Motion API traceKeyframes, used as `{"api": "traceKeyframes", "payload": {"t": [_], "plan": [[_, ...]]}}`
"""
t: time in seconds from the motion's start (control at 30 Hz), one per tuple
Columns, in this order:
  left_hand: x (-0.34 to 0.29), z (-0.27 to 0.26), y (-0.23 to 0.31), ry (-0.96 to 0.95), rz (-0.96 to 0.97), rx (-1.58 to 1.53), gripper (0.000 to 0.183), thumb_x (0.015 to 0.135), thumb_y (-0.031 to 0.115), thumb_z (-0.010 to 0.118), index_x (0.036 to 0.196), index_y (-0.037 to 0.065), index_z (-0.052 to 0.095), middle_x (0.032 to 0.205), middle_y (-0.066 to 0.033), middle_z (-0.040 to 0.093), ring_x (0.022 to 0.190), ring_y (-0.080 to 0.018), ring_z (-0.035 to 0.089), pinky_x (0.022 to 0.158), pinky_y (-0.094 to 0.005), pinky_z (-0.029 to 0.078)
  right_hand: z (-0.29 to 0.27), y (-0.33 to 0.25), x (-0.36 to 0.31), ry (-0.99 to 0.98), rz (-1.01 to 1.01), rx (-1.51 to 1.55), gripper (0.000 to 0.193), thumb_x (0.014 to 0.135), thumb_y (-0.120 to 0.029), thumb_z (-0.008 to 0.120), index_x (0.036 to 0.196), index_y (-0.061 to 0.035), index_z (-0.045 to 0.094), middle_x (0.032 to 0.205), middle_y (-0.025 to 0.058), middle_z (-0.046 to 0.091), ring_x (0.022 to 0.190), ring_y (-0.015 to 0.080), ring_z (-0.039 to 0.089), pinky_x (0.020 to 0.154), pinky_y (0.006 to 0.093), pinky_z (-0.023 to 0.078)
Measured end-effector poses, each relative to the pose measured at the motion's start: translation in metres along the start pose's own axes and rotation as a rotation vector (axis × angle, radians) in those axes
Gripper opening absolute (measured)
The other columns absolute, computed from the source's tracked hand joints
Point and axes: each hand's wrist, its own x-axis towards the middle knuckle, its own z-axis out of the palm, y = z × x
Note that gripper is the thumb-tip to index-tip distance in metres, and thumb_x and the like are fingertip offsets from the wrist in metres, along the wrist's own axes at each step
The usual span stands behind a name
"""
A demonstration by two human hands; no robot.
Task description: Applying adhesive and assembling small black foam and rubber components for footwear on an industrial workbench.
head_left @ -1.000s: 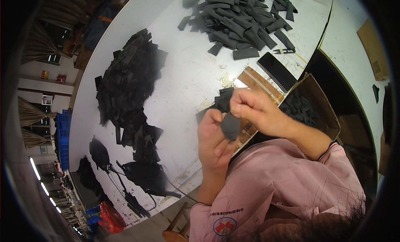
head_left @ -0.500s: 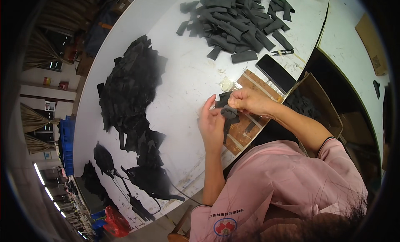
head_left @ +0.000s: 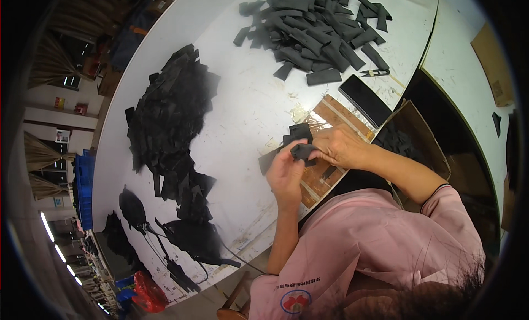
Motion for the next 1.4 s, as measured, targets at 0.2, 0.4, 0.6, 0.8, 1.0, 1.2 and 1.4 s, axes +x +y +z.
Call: {"api": "traceKeyframes", "payload": {"t": [0.2,0.4,0.6,0.8,1.0,1.2,1.4], "plan": [[0.022,0.007,0.019,-0.123,-0.029,0.053,0.016,0.074,-0.003,0.056,0.089,-0.003,0.057,0.095,-0.0082,0.056,0.092,-0.0151,0.051,0.081,-0.0259,0.039,-0.006,-0.011,0.005,0.112,-0.056,0.052,0.026,0.079,-0.025,0.055,0.072,0.0001,0.053,0.063,0.0158,0.053,0.061,0.0339,0.053,0.053,0.0396,0.041],[0.030,-0.001,0.007,-0.328,-0.083,0.265,0.010,0.076,-0.001,0.056,0.084,-0.003,0.060,0.089,-0.0069,0.059,0.099,-0.0178,0.047,0.085,-0.0302,0.036,0.021,0.004,-0.010,-0.008,0.140,0.107,0.026,0.082,-0.025,0.052,0.074,-0.0002,0.053,0.062,0.0176,0.053,0.058,0.0349,0.052,0.053,0.0405,0.042],[0.027,0.004,0.011,-0.388,0.002,0.305,0.012,0.074,0.000,0.055,0.086,-0.001,0.059,0.088,-0.0080,0.059,0.089,-0.0197,0.052,0.079,-0.0285,0.041,0.027,0.002,-0.013,0.242,-0.001,0.140,0.022,0.080,-0.023,0.055,0.071,-0.0024,0.054,0.061,0.0151,0.053,0.056,0.0329,0.053,0.052,0.0393,0.042],[0.015,-0.002,0.001,-0.288,-0.003,0.167,0.022,0.086,0.010,0.047,0.099,-0.005,0.055,0.100,-0.0115,0.058,0.095,-0.0190,0.052,0.083,-0.0276,0.040,0.010,-0.005,-0.001,0.098,0.062,0.058,0.025,0.078,-0.027,0.057,0.070,-0.0028,0.055,0.062,0.0145,0.054,0.057,0.0314,0.054,0.051,0.0371,0.043],[0.009,0.000,-0.006,-0.259,-0.049,0.168,0.029,0.088,0.011,0.045,0.111,-0.005,0.049,0.105,-0.0154,0.056,0.098,-0.0174,0.051,0.084,-0.0286,0.041,0.029,0.010,-0.012,0.110,0.059,0.088,0.024,0.077,-0.027,0.058,0.073,-0.0035,0.055,0.067,0.0126,0.055,0.061,0.0295,0.056,0.052,0.0366,0.044],[0.021,0.005,0.016,-0.264,0.036,0.177,0.015,0.073,-0.006,0.058,0.088,-0.003,0.057,0.091,-0.0086,0.057,0.086,-0.0140,0.052,0.075,-0.0242,0.041,0.008,-0.004,-0.004,0.063,0.048,-0.045,0.023,0.076,-0.024,0.058,0.069,-0.0024,0.053,0.066,0.0125,0.054,0.059,0.0300,0.053,0.053,0.0362,0.043],[0.028,0.002,0.005,-0.331,-0.027,0.512,0.014,0.069,0.000,0.061,0.082,-0.002,0.058,0.080,-0.0117,0.059,0.078,-0.0203,0.056,0.071,-0.0270,0.043,0.043,0.024,-0.021,0.155,0.063,0.114,0.023,0.078,-0.022,0.056,0.067,-0.0021,0.053,0.062,0.0143,0.053,0.060,0.0324,0.052,0.054,0.0388,0.042]]}}
